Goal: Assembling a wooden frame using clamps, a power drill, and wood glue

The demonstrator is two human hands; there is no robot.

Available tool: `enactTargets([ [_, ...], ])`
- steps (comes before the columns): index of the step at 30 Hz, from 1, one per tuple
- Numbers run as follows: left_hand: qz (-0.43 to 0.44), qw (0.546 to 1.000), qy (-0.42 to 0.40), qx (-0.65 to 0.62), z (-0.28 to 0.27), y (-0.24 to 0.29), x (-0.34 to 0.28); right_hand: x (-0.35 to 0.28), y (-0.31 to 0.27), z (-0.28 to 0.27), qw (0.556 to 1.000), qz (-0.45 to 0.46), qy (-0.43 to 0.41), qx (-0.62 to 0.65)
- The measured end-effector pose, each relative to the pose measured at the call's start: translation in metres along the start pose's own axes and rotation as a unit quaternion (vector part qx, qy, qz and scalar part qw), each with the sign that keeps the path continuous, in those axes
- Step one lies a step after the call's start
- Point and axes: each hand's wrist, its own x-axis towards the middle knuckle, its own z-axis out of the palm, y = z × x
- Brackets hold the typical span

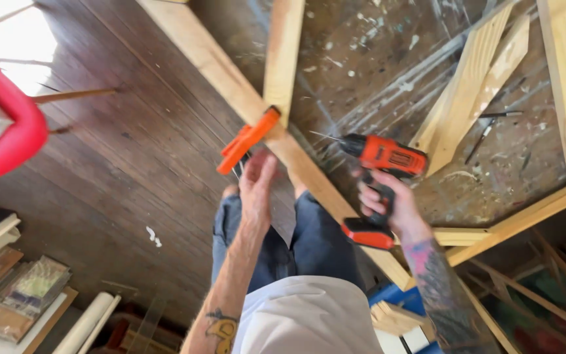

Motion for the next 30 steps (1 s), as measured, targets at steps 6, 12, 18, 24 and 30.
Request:
enactTargets([
  [6,0.033,0.996,0.076,-0.026,-0.011,-0.080,0.061,0.038,-0.031,0.015,0.995,0.103,-0.013,-0.013],
  [12,0.047,0.992,0.055,-0.099,0.046,-0.013,0.051,0.064,-0.051,0.013,0.990,0.123,-0.055,-0.037],
  [18,0.058,0.990,0.030,-0.124,0.048,-0.010,0.056,0.071,-0.033,0.023,0.985,0.157,-0.065,-0.014],
  [24,0.037,0.994,0.028,-0.094,0.038,-0.025,0.053,0.062,-0.004,0.004,0.989,0.140,-0.032,0.023],
  [30,0.022,0.998,0.030,-0.051,0.032,-0.035,0.057,0.063,-0.005,0.008,0.991,0.121,-0.021,0.046],
])
